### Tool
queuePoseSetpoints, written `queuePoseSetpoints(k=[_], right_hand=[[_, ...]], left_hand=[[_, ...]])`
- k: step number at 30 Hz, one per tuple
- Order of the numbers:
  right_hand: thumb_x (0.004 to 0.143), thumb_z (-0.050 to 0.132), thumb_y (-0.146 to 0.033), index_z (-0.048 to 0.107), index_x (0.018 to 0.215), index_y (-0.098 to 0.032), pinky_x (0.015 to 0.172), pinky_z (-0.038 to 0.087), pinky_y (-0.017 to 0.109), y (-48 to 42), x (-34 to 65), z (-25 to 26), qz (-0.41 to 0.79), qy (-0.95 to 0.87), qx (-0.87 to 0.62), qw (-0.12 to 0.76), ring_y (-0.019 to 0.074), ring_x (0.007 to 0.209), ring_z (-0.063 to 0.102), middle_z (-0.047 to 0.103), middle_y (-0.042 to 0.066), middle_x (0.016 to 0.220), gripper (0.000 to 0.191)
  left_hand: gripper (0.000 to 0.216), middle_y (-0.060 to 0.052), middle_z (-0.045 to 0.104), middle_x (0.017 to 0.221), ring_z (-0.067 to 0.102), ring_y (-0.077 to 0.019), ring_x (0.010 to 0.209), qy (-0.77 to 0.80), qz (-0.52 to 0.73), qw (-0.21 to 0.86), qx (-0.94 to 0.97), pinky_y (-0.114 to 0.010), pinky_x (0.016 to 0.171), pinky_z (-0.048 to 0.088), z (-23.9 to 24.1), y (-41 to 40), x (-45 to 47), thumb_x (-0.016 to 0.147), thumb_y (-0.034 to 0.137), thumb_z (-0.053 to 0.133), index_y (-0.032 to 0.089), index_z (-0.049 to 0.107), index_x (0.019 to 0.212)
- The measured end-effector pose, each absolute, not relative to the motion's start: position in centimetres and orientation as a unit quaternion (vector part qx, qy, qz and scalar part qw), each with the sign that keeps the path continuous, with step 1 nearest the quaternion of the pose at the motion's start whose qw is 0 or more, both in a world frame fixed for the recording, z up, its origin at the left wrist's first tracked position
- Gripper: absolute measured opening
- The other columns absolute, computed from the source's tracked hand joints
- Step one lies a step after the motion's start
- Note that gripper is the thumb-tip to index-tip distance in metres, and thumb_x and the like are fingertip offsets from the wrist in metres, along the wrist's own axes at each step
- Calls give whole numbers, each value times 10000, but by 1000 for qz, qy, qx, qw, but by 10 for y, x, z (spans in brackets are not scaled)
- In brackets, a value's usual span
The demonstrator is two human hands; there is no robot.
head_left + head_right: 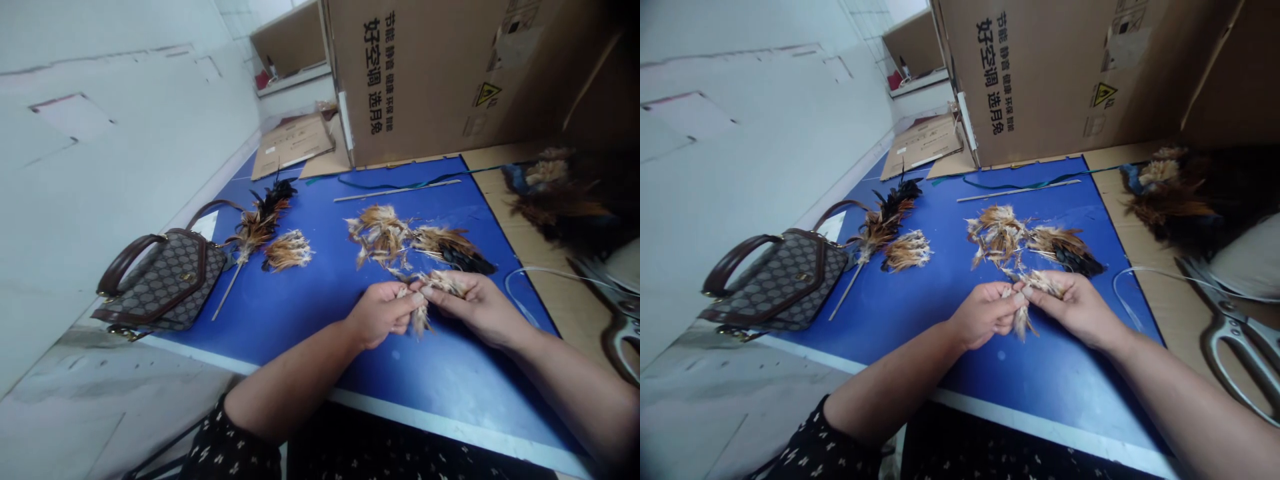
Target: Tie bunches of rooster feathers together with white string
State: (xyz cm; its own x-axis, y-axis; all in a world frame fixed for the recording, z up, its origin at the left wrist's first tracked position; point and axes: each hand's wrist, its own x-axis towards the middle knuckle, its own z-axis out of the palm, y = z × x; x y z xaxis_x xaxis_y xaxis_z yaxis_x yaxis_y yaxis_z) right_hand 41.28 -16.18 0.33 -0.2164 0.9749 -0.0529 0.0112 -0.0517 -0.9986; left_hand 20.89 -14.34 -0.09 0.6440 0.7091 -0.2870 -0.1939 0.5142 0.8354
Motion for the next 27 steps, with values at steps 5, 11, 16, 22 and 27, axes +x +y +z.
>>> queuePoseSetpoints(k=[5, 11, 16, 22, 27], right_hand=[[823, 882, -572, 804, 971, -184, 804, 598, 315, -158, 416, 3, 569, -562, -444, 403, 221, 842, 728, 796, 65, 907, 422], [844, 861, -563, 770, 932, -201, 737, 575, 274, -160, 404, 5, 497, -581, -467, 444, 171, 720, 677, 761, 12, 801, 383], [849, 851, -566, 778, 925, -201, 699, 578, 275, -163, 400, 0, 472, -570, -492, 458, 184, 703, 690, 776, 26, 798, 380], [866, 825, -599, 771, 823, -199, 666, 559, 259, -163, 399, 1, 485, -572, -493, 441, 171, 682, 672, 744, 25, 751, 407], [926, 782, -560, 801, 907, -218, 720, 590, 294, -165, 400, 4, 510, -567, -465, 450, 172, 670, 682, 746, 14, 744, 343]], left_hand=[[498, 130, 294, 542, 188, -30, 471, 306, 265, 820, 404, -227, 478, 146, -2, -144, 208, 820, 509, 869, 200, 483, 758], [494, 101, 382, 598, 355, -57, 518, 295, 309, 801, 420, -236, 538, 322, -4, -145, 211, 847, 583, 824, 182, 535, 853], [492, 67, 459, 657, 501, -98, 602, 316, 290, 768, 475, -272, 625, 395, 0, -148, 209, 934, 649, 683, 174, 561, 970], [417, 56, 459, 663, 455, -97, 599, 346, 274, 754, 488, -280, 630, 394, -8, -148, 211, 1006, 575, 602, 161, 574, 960], [434, -49, 659, 782, 636, -149, 714, 349, 276, 759, 476, -309, 742, 498, -18, -144, 210, 965, 572, 658, 139, 626, 952]])
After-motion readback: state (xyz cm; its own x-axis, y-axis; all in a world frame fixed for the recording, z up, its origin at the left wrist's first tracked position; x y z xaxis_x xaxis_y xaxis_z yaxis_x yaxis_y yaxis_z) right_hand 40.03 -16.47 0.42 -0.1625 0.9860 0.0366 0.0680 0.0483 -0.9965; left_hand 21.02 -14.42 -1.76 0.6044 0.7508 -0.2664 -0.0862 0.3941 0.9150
